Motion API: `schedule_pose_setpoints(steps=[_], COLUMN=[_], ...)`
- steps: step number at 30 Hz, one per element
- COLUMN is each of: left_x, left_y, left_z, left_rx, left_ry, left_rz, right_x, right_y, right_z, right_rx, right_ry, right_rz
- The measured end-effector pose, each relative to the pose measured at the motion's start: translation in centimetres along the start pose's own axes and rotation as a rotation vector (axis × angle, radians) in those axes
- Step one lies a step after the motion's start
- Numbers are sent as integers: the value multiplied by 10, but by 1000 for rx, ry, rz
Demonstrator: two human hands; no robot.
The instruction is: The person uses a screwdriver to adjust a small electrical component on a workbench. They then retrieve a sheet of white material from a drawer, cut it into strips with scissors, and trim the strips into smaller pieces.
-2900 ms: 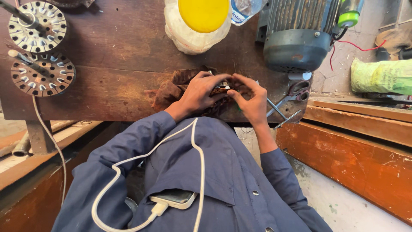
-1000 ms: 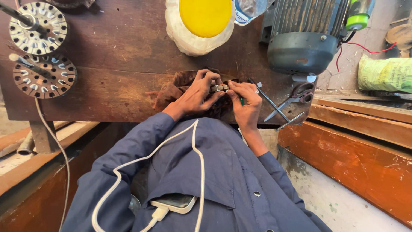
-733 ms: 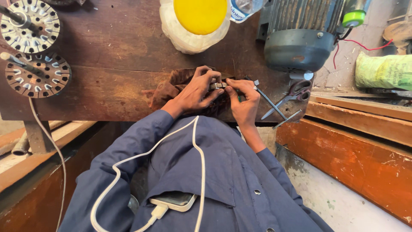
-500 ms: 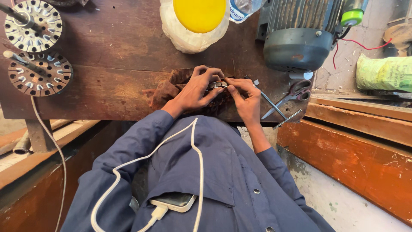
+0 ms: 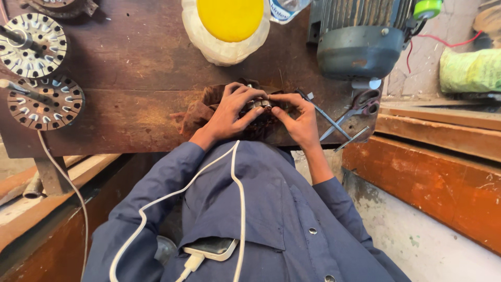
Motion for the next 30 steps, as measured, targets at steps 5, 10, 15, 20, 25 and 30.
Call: schedule_pose_setpoints(steps=[5, 10, 15, 20, 25, 30], left_x=[-8, -15, -13, -12, -5, 1], left_y=[13, 22, 26, 30, 28, 10], left_z=[16, 37, 39, 36, 30, 26], left_rx=[17, -87, -101, -41, 18, -175], left_ry=[-117, -256, -309, -297, -217, -72], left_rz=[18, 121, 151, 109, 6, 151], right_x=[5, 11, 17, 19, 15, -13], right_y=[-19, -35, -45, -47, -33, 4], right_z=[17, 34, 41, 43, 46, 69], right_rx=[-83, -139, -180, -173, -138, 30], right_ry=[20, -37, -29, -4, 85, 411], right_rz=[106, 170, 243, 252, 123, -291])
Point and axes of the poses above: each hand's wrist, its own z-axis away from the middle knuckle, its own x-axis out of the palm, y = z × x, the point moved 4 cm from there along -z, towards the middle knuckle, and after that the axes turned 13 degrees about -x, right-handed, at the moved point
